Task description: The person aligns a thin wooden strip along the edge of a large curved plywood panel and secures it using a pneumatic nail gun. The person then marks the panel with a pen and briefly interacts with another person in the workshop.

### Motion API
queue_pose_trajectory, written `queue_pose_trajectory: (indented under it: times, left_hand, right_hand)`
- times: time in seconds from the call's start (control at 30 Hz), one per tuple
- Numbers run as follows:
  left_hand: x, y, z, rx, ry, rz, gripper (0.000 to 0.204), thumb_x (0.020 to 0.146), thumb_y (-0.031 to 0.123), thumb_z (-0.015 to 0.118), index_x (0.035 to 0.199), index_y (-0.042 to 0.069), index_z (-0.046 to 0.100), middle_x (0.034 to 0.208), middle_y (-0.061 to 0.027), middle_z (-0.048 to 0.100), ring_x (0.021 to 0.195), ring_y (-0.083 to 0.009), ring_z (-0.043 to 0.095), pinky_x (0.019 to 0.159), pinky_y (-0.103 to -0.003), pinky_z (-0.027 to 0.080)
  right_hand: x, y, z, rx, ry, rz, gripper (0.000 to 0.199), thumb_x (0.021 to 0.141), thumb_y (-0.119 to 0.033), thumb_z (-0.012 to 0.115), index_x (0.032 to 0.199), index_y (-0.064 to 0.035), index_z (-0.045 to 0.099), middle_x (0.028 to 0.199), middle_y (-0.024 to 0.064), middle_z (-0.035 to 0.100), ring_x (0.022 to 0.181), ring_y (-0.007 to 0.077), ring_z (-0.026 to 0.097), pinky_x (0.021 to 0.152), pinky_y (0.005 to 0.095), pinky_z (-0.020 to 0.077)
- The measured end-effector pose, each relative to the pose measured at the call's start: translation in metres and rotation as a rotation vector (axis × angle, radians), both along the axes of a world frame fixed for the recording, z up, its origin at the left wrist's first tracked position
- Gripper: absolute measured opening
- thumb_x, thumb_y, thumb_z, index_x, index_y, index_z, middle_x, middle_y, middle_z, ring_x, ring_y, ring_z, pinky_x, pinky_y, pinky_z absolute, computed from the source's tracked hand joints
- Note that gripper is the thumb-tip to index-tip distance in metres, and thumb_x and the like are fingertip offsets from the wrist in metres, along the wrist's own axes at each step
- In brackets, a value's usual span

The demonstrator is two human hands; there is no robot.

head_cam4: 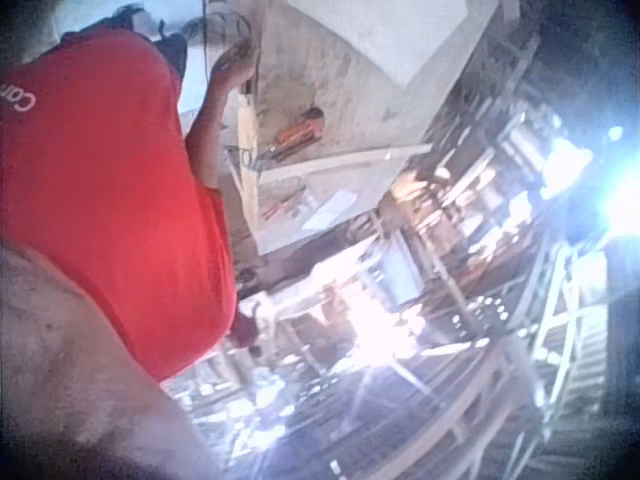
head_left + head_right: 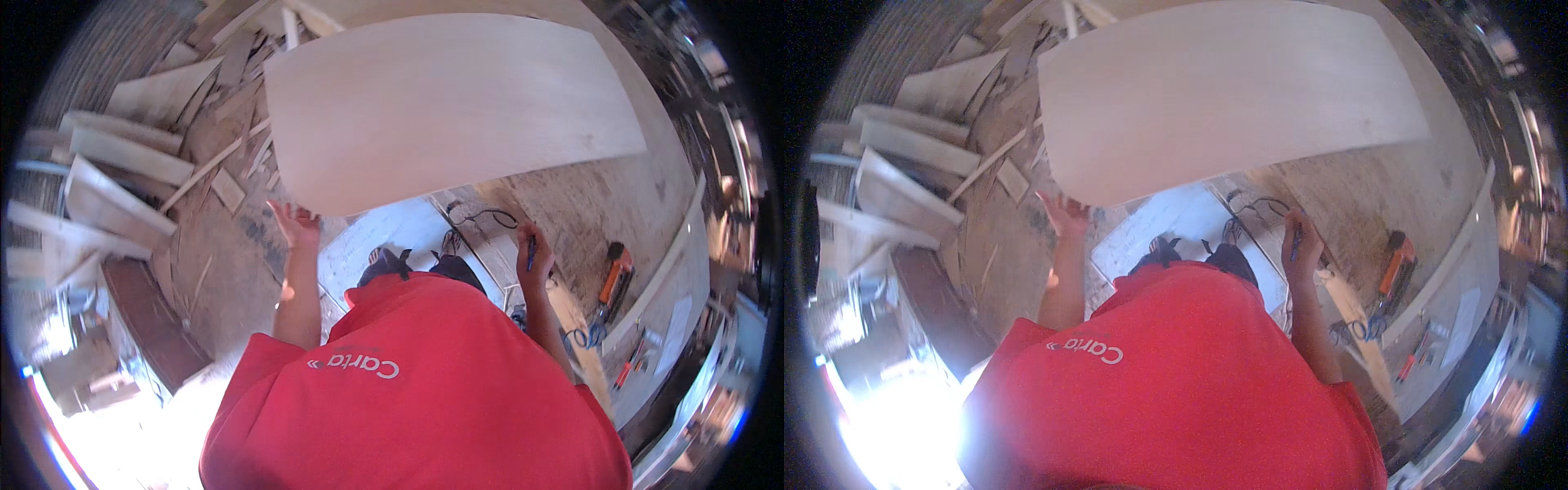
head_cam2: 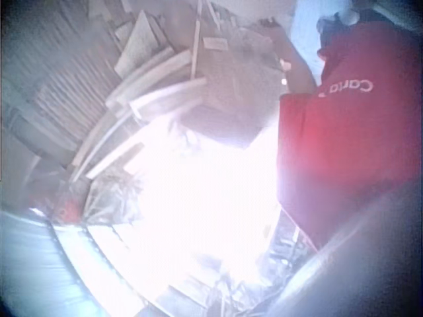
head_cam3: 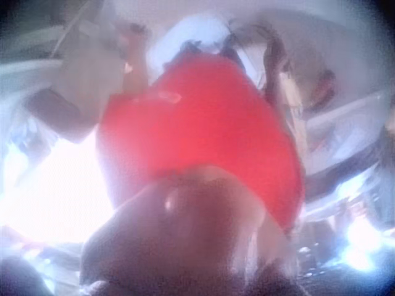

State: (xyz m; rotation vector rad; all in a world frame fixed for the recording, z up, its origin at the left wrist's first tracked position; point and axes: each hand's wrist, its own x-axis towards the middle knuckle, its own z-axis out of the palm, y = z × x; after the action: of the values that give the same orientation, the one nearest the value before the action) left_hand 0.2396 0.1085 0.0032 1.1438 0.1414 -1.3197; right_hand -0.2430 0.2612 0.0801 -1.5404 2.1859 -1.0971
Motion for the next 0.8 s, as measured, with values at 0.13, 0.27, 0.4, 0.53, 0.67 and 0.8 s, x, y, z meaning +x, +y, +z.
queue_pose_trajectory:
  times: [0.13, 0.27, 0.4, 0.53, 0.67, 0.8]
  left_hand:
    - [-0.097, 0.066, -0.028, -0.007, 0.247, -0.154, 0.111, 0.085, 0.079, 0.058, 0.162, 0.017, 0.007, 0.147, -0.0179, 0.047, 0.138, -0.0363, 0.046, 0.117, -0.062, 0.025]
    - [-0.191, 0.072, -0.036, -0.031, 0.267, -0.296, 0.109, 0.090, 0.074, 0.056, 0.162, 0.010, 0.006, 0.160, -0.0220, 0.033, 0.146, -0.0381, 0.037, 0.120, -0.058, 0.025]
    - [-0.239, 0.040, -0.009, -0.116, 0.297, -0.218, 0.110, 0.089, 0.072, 0.060, 0.161, 0.007, 0.009, 0.161, -0.0202, 0.029, 0.148, -0.0373, 0.033, 0.122, -0.055, 0.025]
    - [-0.242, 0.024, -0.004, -0.209, 0.359, -0.078, 0.109, 0.084, 0.074, 0.064, 0.158, 0.007, 0.019, 0.159, -0.0181, 0.030, 0.148, -0.0363, 0.031, 0.122, -0.055, 0.025]
    - [-0.222, 0.032, -0.002, -0.217, 0.372, 0.072, 0.114, 0.078, 0.085, 0.059, 0.155, 0.006, 0.030, 0.155, -0.0197, 0.037, 0.144, -0.0382, 0.036, 0.122, -0.055, 0.023]
    - [-0.173, 0.059, 0.001, -0.338, 0.495, 0.181, 0.132, 0.070, 0.096, 0.052, 0.160, 0.006, 0.017, 0.165, -0.0196, 0.018, 0.153, -0.0378, 0.019, 0.125, -0.055, 0.016]
  right_hand:
    - [-0.022, -0.047, -0.005, 0.028, -0.630, 0.004, 0.028, 0.105, -0.018, 0.056, 0.120, 0.0027, 0.066, 0.105, 0.0109, 0.073, 0.098, 0.0183, 0.069, 0.088, 0.0330, 0.0532]
    - [-0.031, -0.091, 0.040, 0.122, -0.494, 0.176, 0.028, 0.105, -0.020, 0.059, 0.119, 0.0020, 0.068, 0.100, 0.0078, 0.071, 0.090, 0.0138, 0.065, 0.082, 0.0300, 0.0524]
    - [-0.047, -0.125, 0.045, 0.025, -0.536, 0.314, 0.030, 0.104, -0.024, 0.061, 0.119, 0.0005, 0.070, 0.087, 0.0030, 0.067, 0.078, 0.0089, 0.059, 0.074, 0.0261, 0.0506]
    - [-0.053, -0.137, 0.036, 0.019, -0.604, 0.311, 0.029, 0.103, -0.023, 0.064, 0.117, 0.0012, 0.070, 0.088, 0.0034, 0.068, 0.080, 0.0088, 0.061, 0.077, 0.0262, 0.0518]
    - [-0.057, -0.135, 0.043, 0.092, -0.393, 0.358, 0.028, 0.101, -0.022, 0.066, 0.115, 0.0022, 0.070, 0.090, 0.0041, 0.069, 0.081, 0.0096, 0.063, 0.078, 0.0256, 0.0524]
    - [-0.047, -0.131, 0.036, 0.070, -0.383, 0.408, 0.028, 0.100, -0.021, 0.067, 0.115, 0.0023, 0.070, 0.087, 0.0028, 0.067, 0.077, 0.0088, 0.061, 0.075, 0.0238, 0.0508]
